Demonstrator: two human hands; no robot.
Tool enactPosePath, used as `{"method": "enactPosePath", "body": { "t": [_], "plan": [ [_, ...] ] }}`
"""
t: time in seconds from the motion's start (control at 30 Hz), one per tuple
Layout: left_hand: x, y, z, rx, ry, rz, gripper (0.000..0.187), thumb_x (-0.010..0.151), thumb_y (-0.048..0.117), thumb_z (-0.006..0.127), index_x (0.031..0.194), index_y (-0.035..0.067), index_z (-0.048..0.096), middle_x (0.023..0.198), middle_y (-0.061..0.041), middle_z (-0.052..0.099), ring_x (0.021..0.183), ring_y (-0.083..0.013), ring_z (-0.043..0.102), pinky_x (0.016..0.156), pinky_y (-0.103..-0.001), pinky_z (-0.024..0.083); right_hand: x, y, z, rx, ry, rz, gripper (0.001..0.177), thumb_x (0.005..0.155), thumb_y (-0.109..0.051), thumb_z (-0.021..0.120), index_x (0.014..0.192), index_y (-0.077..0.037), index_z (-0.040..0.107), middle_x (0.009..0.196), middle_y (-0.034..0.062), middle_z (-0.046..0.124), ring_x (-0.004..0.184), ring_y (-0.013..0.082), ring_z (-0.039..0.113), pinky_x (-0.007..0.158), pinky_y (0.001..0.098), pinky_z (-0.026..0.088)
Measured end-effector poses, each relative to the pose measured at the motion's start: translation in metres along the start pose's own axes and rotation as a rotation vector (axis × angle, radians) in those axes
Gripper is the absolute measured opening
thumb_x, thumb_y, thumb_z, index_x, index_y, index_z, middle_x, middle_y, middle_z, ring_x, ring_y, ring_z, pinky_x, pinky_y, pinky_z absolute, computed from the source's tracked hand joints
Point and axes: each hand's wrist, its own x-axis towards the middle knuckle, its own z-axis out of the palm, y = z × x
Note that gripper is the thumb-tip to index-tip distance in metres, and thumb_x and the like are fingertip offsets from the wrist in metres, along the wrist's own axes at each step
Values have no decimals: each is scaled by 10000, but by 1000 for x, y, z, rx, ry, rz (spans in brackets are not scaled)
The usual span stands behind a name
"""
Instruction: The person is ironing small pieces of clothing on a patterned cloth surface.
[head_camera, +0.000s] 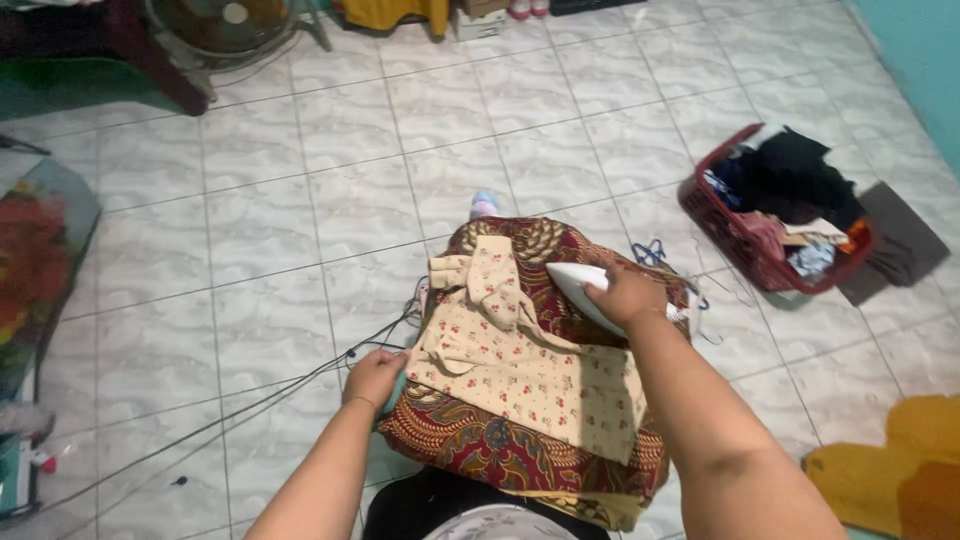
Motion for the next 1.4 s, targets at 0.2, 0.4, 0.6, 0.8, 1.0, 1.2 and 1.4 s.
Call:
{"method": "enactPosePath", "body": {
  "t": [0.2,0.4,0.6,0.8,1.0,1.2,1.4],
  "plan": [
    [9,-18,16,-223,-249,185,368,885,395,689,1067,93,795,1008,-92,829,968,-198,742,897,-320,538,22,-98,19,330,219,-119,414,906,-456,661,1191,-166,740,1206,93,756,1180,299,684,1056,435,502],
    [24,-3,14,-232,-244,177,738,779,255,725,1472,137,498,1086,-104,804,1094,-187,710,1007,-308,487,110,-137,140,607,-56,143,917,799,-282,838,1479,21,303,1358,273,561,1210,416,552,997,439,454],
    [47,-12,29,-285,-400,143,750,875,277,529,1577,156,295,1131,-162,850,1213,-119,655,1105,-292,364,34,-115,69,1413,-302,128,396,909,-74,646,1304,-59,665,1080,143,700,835,204,639,750,341,523],
    [50,-25,45,-550,-376,127,475,994,384,474,1380,127,580,1073,-52,768,1064,-177,706,997,-310,471,-95,45,84,1458,-437,-86,197,850,93,638,995,-3,546,1177,152,660,1004,211,672,848,422,581],
    [35,-6,47,-141,-105,13,462,870,531,738,954,77,744,976,-114,784,900,-218,710,879,-323,520,-145,60,112,1518,-285,634,343,877,35,557,1188,-106,589,1244,100,617,1008,268,602,930,495,611],
    [50,-23,70,-92,2,98,503,674,361,867,1080,116,699,987,-72,777,881,-217,742,844,-336,562,-135,89,194,918,122,282,502,793,-1,769,1241,-53,547,1202,127,676,1084,227,675,965,367,572],
    [-19,23,29,52,-4,30,644,774,567,779,1261,171,634,1047,-114,753,962,-260,719,882,-383,541,-133,69,120,350,217,231,404,912,-272,722,1235,-61,604,1280,149,590,1186,329,598,1085,468,436]
  ]
}}
